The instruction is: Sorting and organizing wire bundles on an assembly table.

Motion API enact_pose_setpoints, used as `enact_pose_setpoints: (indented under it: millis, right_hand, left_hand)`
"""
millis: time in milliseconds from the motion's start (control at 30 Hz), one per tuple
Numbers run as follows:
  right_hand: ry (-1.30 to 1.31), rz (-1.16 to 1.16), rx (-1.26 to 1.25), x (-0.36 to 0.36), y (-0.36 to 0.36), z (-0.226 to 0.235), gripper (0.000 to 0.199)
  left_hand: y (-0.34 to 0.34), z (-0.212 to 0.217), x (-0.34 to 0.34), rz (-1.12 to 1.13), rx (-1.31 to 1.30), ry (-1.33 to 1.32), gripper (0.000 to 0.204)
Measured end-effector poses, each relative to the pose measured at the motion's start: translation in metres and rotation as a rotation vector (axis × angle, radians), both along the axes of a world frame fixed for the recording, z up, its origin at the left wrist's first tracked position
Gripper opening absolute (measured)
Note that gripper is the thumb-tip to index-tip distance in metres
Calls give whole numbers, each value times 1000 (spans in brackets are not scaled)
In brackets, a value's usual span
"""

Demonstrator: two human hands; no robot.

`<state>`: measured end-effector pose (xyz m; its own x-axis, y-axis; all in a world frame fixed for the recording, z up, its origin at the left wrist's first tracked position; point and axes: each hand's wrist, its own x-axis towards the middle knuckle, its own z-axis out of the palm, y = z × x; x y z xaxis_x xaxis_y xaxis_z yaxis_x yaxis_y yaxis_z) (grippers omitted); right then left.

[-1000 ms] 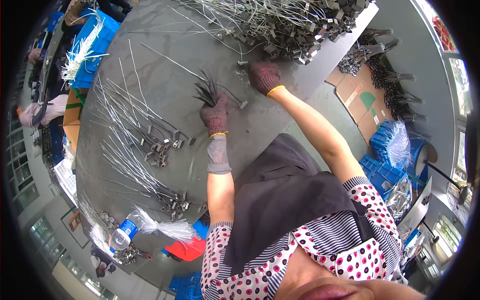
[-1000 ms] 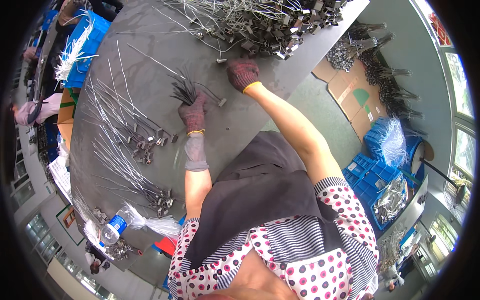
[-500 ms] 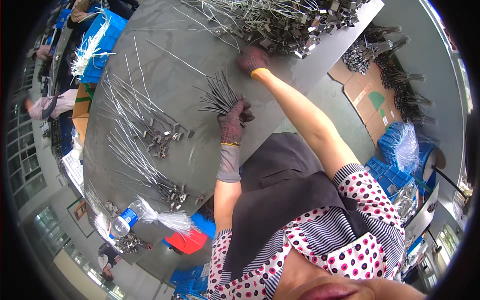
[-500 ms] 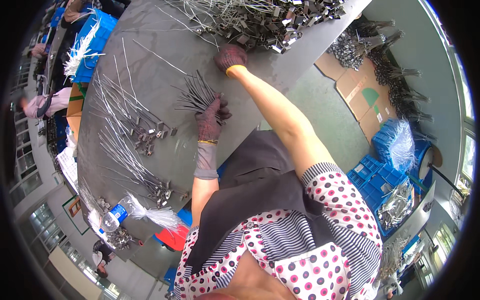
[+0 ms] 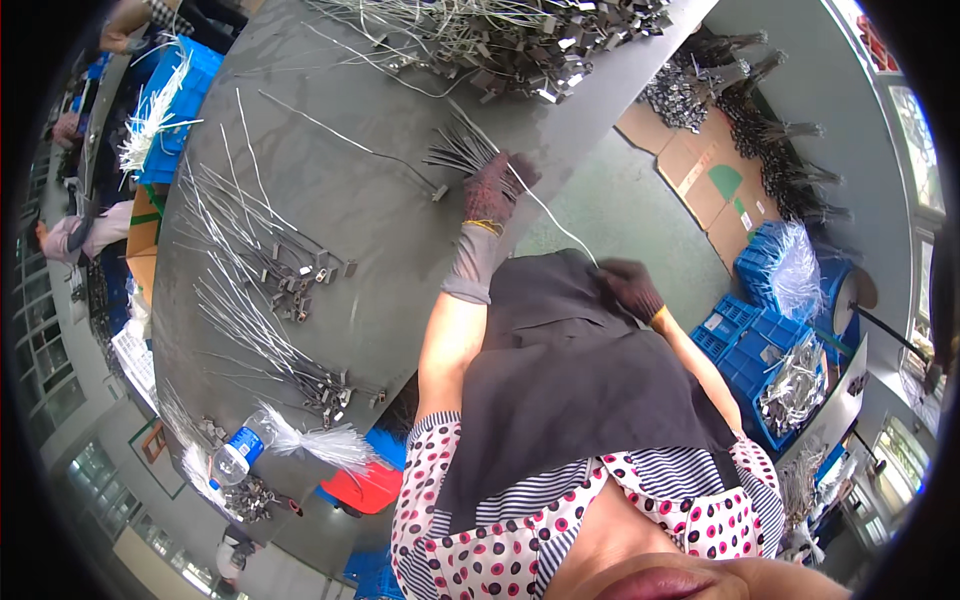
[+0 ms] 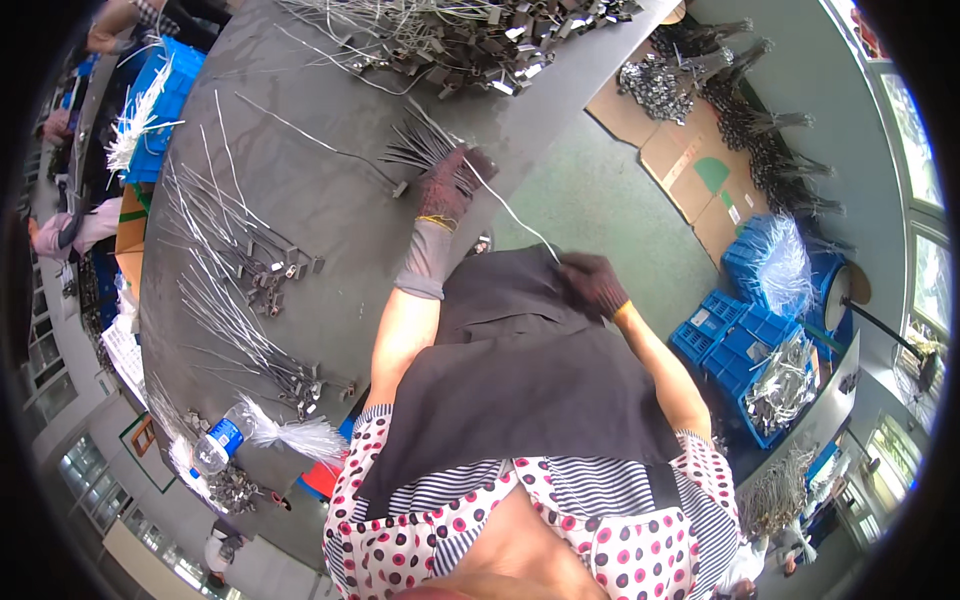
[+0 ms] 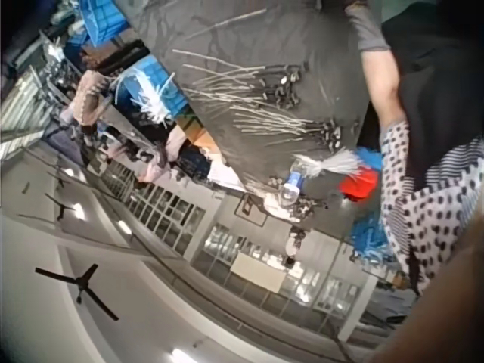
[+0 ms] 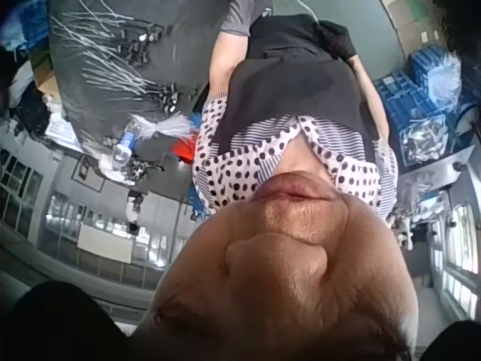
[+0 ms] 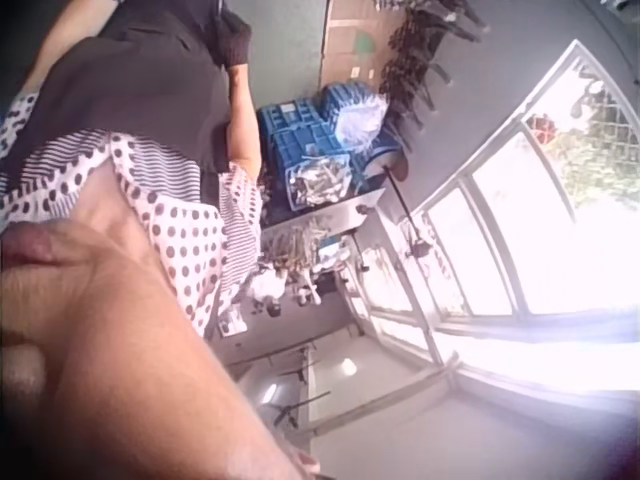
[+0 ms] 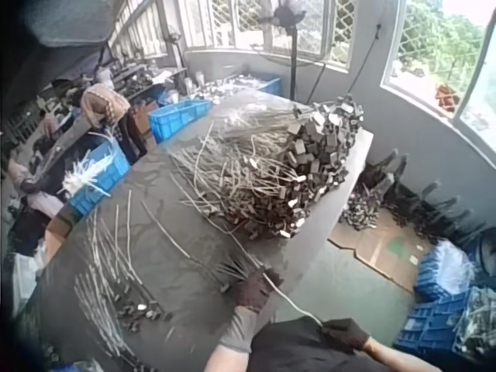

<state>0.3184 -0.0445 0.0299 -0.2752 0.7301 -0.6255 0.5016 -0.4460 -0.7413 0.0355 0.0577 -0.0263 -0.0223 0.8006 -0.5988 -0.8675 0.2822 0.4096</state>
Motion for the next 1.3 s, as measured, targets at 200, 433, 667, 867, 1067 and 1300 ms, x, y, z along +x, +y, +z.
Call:
enact_pose_setpoints:
  millis: [200, 433, 667, 867, 1067, 1300]
  right_hand:
    - [-150, -125, -13, 91, -88, -11, 36]
    - [-304, -288, -23, 125, -123, -24, 36]
    - [-316, -236, 59, 120, -99, -18, 37]
    - [-163, -59, 107, 44, -19, -39, 42]
    - [72, -63, 285, -82, 82, -7, 64]
    - [131, -103, 117, -185, 132, 46, 68]
  left_hand:
    - [-3, 16, 1, 6, 40, -12, 23]
    - [12, 26, -25, 272, 190, 11, 18]
    - [-13, 23, -27, 268, 152, 81, 20]
    - [-38, 18, -6, 34, 172, 78, 19]
    - [-46, 54, 27, -163, 20, 357, 30]
    - [-21, 68, -40, -29, -10, 643, 21]
